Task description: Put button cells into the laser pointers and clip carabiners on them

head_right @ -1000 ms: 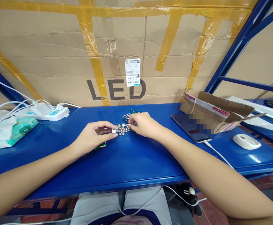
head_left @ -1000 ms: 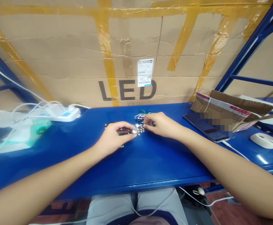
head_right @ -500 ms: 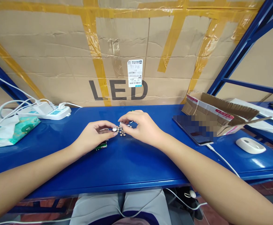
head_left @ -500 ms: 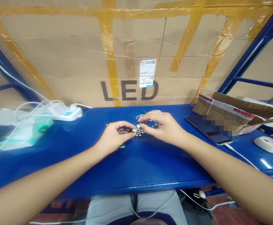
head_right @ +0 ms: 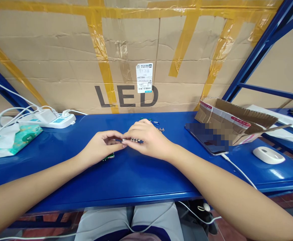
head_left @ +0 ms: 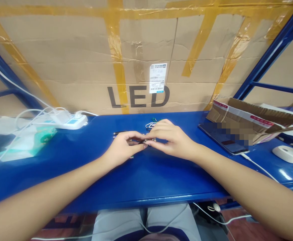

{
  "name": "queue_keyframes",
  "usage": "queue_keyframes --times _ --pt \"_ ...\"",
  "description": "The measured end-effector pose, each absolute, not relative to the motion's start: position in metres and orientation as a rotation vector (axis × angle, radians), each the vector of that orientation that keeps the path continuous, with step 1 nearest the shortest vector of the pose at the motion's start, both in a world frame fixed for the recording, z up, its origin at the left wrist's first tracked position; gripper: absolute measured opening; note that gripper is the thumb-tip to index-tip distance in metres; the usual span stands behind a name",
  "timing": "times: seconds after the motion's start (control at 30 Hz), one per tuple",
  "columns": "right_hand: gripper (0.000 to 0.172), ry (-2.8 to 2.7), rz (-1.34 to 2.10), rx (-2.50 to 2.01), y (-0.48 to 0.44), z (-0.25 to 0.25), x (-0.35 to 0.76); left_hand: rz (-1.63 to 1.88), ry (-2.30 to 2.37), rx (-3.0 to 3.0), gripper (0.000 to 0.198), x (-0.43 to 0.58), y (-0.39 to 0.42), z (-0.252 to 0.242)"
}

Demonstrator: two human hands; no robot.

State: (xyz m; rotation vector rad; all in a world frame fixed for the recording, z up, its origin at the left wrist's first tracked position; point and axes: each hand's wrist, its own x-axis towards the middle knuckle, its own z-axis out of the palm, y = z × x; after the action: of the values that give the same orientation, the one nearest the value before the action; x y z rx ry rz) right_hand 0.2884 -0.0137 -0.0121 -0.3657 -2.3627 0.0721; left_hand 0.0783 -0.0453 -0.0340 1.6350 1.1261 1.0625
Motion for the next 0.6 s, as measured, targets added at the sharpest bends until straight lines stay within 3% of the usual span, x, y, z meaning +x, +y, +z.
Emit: queue_keyframes --times 0.23,0.37,0.6 --pt "0.013 -2.399 0.067 -0.360 -0.013 -0.013 0.290 1.083 1.132 1.733 0.028 0.077 -0.044 -0.035" --pt "0.021 -2.440 0.056 -0.426 -0.014 -0.010 0.292 1.094 1.130 1.739 0.027 0.078 -0.045 -0.034" --pt "0.015 -2.447 -0.060 -0.870 -0.002 -0.009 0.301 1.067 1.195 1.767 0.023 0.078 -0.046 -0.032"
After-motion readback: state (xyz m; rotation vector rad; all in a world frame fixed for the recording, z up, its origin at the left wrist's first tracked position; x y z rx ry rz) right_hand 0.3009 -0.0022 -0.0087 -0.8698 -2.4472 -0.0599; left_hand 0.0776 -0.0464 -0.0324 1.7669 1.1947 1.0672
